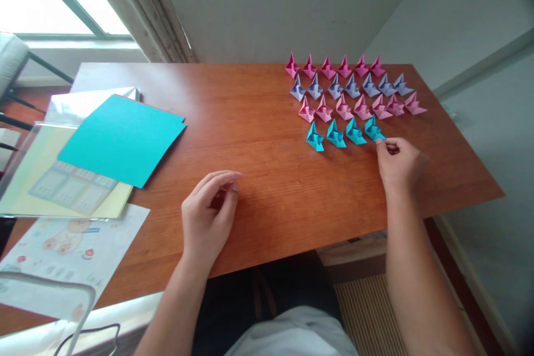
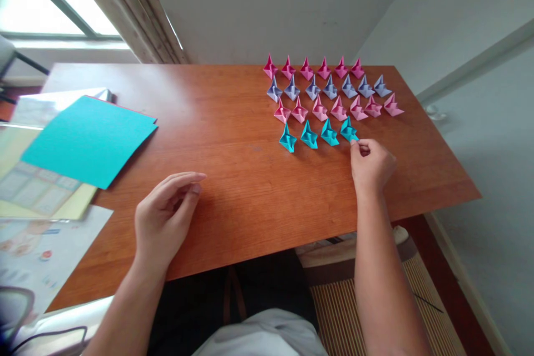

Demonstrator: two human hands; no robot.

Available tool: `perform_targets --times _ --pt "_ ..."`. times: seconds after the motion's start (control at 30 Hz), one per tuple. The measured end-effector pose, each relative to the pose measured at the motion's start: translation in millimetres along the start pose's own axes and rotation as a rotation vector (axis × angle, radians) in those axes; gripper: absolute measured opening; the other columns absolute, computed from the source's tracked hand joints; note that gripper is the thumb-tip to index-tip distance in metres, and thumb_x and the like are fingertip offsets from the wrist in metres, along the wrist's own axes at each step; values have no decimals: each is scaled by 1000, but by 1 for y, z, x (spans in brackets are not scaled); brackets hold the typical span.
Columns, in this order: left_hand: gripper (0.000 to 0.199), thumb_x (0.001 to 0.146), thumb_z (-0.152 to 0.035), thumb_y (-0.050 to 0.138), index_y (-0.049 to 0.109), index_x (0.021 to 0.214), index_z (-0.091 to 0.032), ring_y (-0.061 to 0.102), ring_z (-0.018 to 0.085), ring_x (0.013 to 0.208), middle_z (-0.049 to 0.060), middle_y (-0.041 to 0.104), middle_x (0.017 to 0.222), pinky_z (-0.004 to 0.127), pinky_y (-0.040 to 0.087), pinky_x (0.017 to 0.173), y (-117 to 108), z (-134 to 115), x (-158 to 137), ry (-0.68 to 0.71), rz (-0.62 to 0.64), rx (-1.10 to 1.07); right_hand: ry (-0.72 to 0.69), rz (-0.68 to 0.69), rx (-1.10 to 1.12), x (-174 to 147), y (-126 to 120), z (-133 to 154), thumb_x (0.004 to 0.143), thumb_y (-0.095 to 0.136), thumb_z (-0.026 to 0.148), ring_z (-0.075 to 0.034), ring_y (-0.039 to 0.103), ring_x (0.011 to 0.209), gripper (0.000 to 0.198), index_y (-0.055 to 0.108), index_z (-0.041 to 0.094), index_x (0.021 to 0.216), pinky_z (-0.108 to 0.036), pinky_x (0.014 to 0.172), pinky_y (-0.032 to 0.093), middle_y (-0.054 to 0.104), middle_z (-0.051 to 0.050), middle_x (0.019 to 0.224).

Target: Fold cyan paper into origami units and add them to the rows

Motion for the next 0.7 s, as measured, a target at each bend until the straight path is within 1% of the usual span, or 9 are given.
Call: perform_targets --times 0.2,0.23,0.3,0.37,0.4,0.47,0.57,0.63,0.7 --pt "16 92 -18 60 73 101 -21 68 16 83 5 72 104 26 55 69 3 -1 -2 -14 17 -2 11 -73 69 -3 -6 -5 82 70 30 -23 68 68 17 74 14 87 -32 67 49 77 -15 79" --pt "16 93 -19 59 73 100 -21 68 16 82 5 73 102 26 55 68 3 -3 -2 -8 14 2 10 -104 91 -5 -9 -4 82 70 31 -23 68 67 20 74 13 90 -32 65 50 76 -16 81" --pt "17 94 -20 57 72 100 -21 69 16 82 6 73 101 26 55 68 1 -6 -1 8 35 40 -61 -222 146 -14 -21 6 81 71 33 -23 67 68 21 74 15 91 -34 66 51 75 -15 82" --pt "19 95 -22 55 72 104 -23 71 19 89 6 74 107 30 58 75 -4 -10 3 68 59 194 -130 -256 176 -31 -31 27 87 67 39 -23 66 69 23 75 17 90 -35 65 51 74 -13 81" --pt "20 95 -23 57 71 109 -24 70 23 99 6 74 112 35 57 86 -10 -12 6 116 48 349 -173 -236 196 -42 -34 43 89 66 42 -23 65 69 25 74 18 88 -35 66 51 73 -11 80" --pt "28 93 -26 60 69 119 -25 65 32 117 10 71 124 47 51 102 -26 -12 16 164 -15 631 -300 -75 288 -70 -33 82 92 64 42 -20 64 67 24 72 21 84 -33 67 50 72 -6 78" --pt "37 92 -30 61 64 128 -21 58 41 127 17 63 137 56 48 103 -54 1 40 101 -47 849 -532 252 472 -120 -22 143 96 62 32 -17 64 67 17 70 24 84 -30 66 50 72 -3 77" --pt "45 90 -32 65 60 132 -19 46 47 139 22 51 151 63 42 107 -68 13 57 61 -34 955 -602 397 556 -145 -14 168 98 60 28 -16 65 70 14 68 24 87 -29 66 50 72 -3 79" --pt "53 90 -36 65 55 138 -17 34 51 146 24 39 159 67 37 109 -79 24 70 37 -17 1006 -642 448 553 -158 -7 179 99 58 27 -17 65 71 16 67 24 86 -30 68 49 71 -3 79"
Point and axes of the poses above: each hand's wrist, its own x-axis towards the middle knuckle, its own y-axis out of the palm, z = x × y, the point moved 6 cm from there along x, towards the middle knuckle
